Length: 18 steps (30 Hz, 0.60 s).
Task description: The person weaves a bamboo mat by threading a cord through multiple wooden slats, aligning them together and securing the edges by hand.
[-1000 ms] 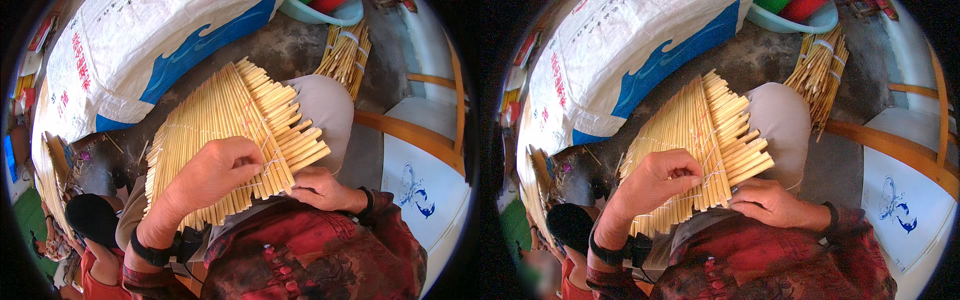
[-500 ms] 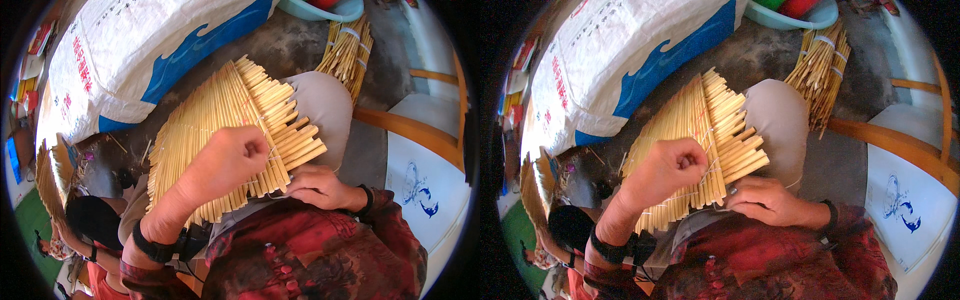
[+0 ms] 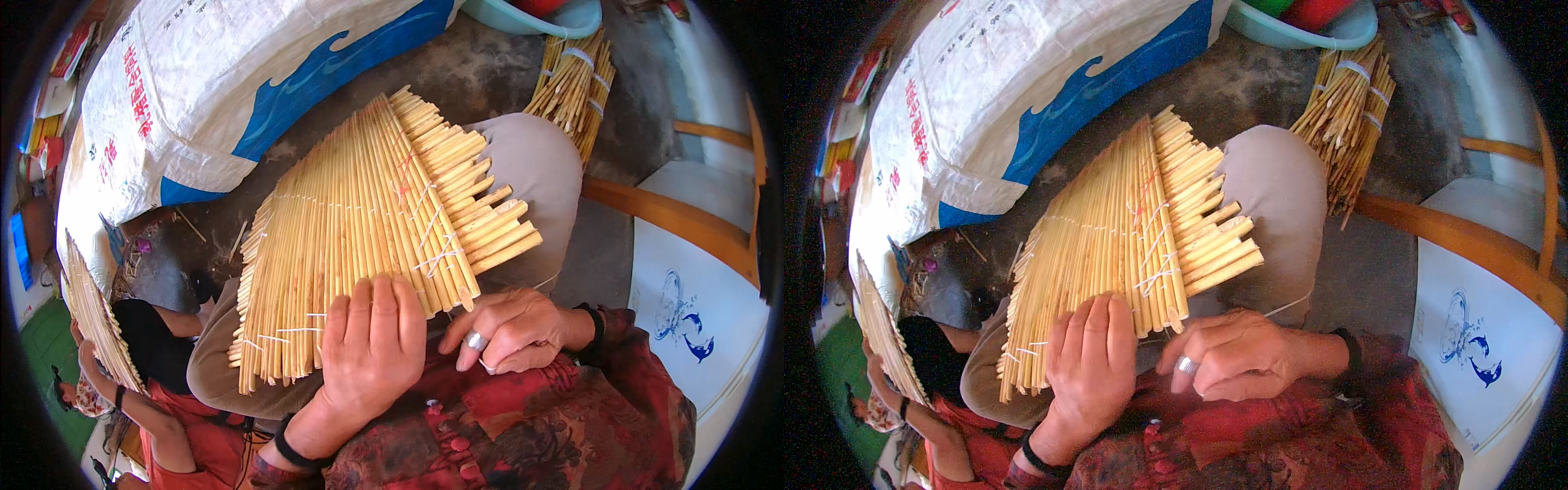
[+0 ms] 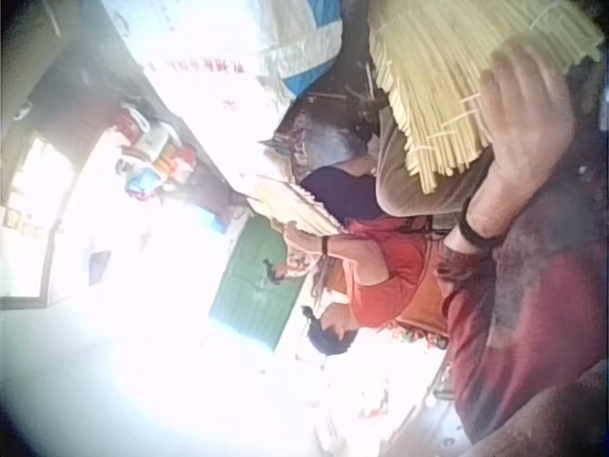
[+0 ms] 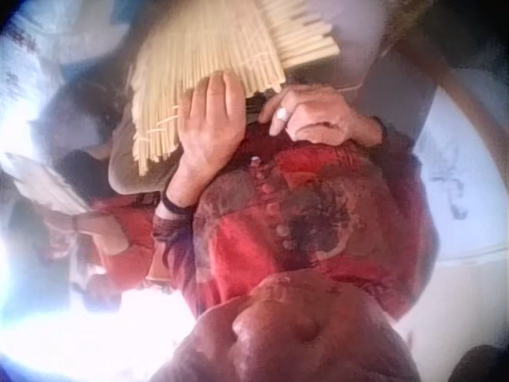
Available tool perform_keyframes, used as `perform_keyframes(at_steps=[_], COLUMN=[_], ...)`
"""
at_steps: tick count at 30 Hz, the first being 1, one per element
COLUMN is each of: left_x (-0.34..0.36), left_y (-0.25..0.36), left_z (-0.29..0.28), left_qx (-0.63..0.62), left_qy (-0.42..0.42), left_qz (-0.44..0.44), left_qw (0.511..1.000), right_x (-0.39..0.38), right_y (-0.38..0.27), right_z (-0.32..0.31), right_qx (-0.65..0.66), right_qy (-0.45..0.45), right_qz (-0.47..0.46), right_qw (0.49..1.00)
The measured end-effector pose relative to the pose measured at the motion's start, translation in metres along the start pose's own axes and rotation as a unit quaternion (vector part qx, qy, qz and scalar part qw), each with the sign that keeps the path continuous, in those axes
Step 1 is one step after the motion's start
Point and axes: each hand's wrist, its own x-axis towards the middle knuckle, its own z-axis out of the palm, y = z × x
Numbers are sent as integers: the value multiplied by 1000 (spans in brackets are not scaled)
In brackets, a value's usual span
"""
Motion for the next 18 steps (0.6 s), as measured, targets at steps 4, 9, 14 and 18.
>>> perform_keyframes(at_steps=[4, 9, 14, 18], left_x=[7, 8, 9, 9], left_y=[1, 0, 0, 1], left_z=[10, 6, 4, 4], left_qx=[19, -11, -22, -28], left_qy=[43, 32, 25, 23], left_qz=[7, 5, 4, 3], left_qw=[999, 999, 999, 999], right_x=[-4, -10, -17, -20], right_y=[6, 7, 3, -1], right_z=[2, 7, 9, 9], right_qx=[3, -8, -30, -33], right_qy=[-12, 11, 29, 41], right_qz=[29, 39, 54, 51], right_qw=[1000, 999, 998, 997])
